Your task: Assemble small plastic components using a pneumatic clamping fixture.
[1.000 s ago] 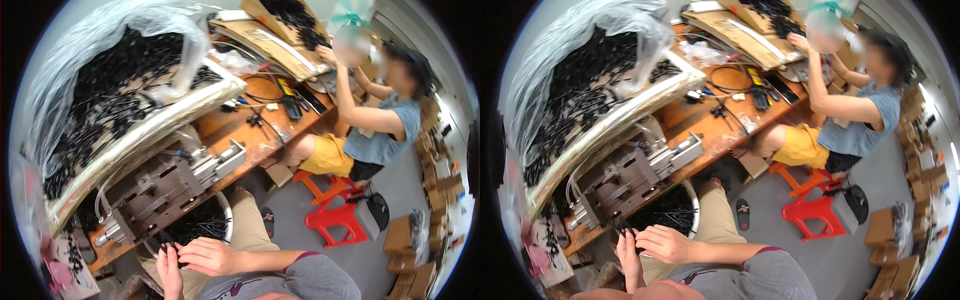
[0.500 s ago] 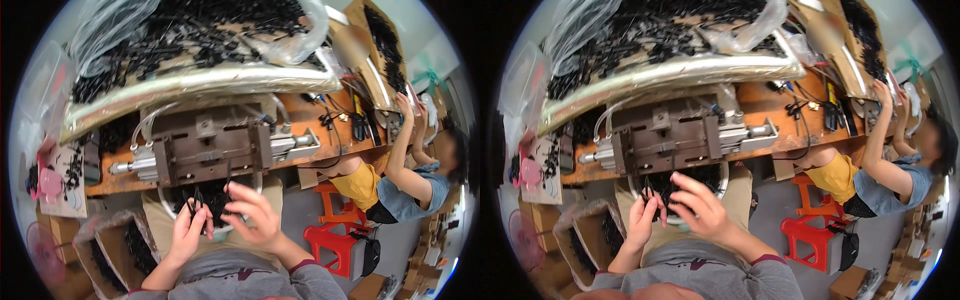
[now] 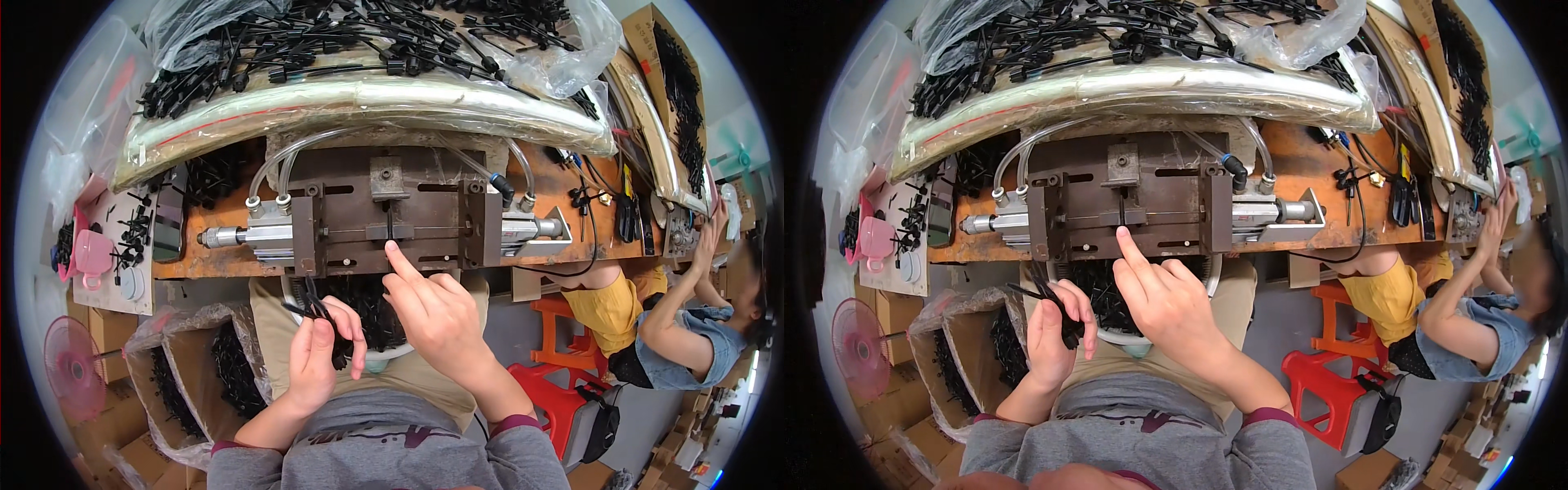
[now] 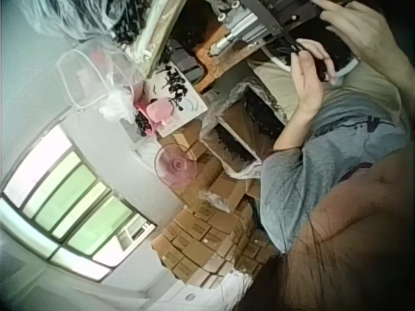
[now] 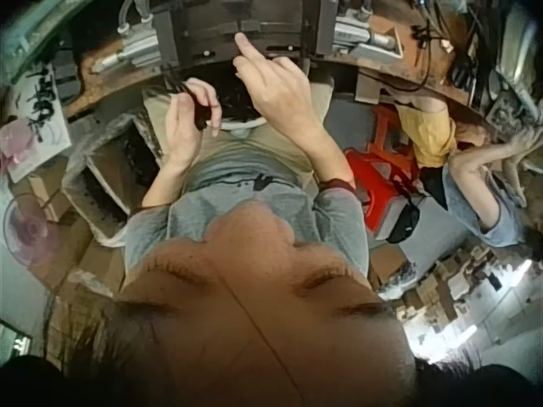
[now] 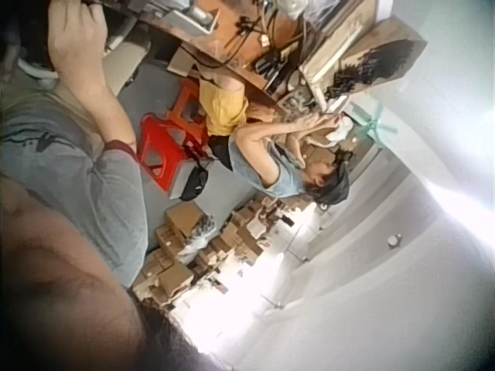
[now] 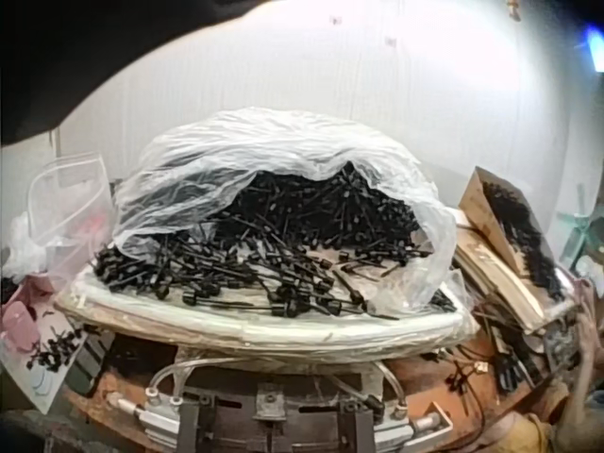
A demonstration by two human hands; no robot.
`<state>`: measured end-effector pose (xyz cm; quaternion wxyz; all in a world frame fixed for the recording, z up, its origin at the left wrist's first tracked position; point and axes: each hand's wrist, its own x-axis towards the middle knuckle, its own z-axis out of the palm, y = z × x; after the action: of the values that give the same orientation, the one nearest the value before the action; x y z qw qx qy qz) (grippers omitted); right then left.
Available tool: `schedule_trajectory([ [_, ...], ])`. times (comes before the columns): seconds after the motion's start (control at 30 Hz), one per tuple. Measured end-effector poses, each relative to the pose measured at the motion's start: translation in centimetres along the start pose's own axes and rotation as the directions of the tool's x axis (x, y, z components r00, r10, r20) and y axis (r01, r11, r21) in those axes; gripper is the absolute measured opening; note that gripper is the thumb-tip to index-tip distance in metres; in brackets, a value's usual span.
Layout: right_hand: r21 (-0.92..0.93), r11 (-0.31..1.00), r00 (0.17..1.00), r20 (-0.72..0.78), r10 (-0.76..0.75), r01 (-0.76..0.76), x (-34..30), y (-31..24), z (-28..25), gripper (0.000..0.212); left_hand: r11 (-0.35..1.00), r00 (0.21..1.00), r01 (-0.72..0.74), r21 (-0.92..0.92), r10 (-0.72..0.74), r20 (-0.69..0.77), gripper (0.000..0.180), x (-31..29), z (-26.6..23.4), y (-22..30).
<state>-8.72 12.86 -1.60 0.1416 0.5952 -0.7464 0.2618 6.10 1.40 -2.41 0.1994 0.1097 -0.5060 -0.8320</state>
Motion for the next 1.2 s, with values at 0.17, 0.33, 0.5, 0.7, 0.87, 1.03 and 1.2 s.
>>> schedule_trajectory([
  [0.17, -0.066, 0.995, 0.997, 0.033, 0.074, -0.072, 1.2, -0.3, -0.3, 0.018, 1.0, 1.0, -0.012, 0.006, 0.012, -0.006, 0.034, 0.3, 0.0, 0.3],
  [0.33, -0.056, 0.997, 0.997, 0.06, 0.056, -0.052, 1.5, -0.3, -0.5, 0.019, 1.0, 1.0, 0.029, -0.004, -0.029, 0.008, 0.028, 0.2, 0.2, 1.1],
  [0.5, -0.045, 0.998, 0.997, 0.052, 0.055, -0.052, 1.2, -0.1, -0.2, 0.023, 0.994, 0.999, 0.041, -0.102, -0.042, -0.009, 0.029, 0.6, 0.2, 1.0],
  [0.7, -0.071, 0.992, 0.986, 0.127, 0.109, -0.101, 1.4, -0.9, -0.5, 0.024, 0.995, 0.997, 0.077, -0.068, -0.078, -0.014, 0.034, 0.5, 0.1, 0.9],
  [0.87, 0.152, 0.98, 0.991, 0.058, 0.12, -0.128, 1.8, -0.2, -1.1, 0.025, 0.999, 0.999, 0.034, 0.016, -0.033, -0.028, 0.033, 0.7, 0.5, 1.1],
  [1.03, 0.587, 0.809, 0.986, -0.153, 0.067, 0.036, -0.1, -1.6, -2.5, 0.028, 1.0, 0.997, 0.002, 0.023, 0.0, -0.081, 0.033, 1.1, 0.5, 0.6],
  [1.2, 0.382, 0.915, 0.99, -0.108, -0.092, 0.126, 0.1, -3.2, -2.1, 0.037, 0.992, 0.994, 0.109, -0.068, -0.111, -0.022, 0.03, 1.0, 1.8, 0.8],
])
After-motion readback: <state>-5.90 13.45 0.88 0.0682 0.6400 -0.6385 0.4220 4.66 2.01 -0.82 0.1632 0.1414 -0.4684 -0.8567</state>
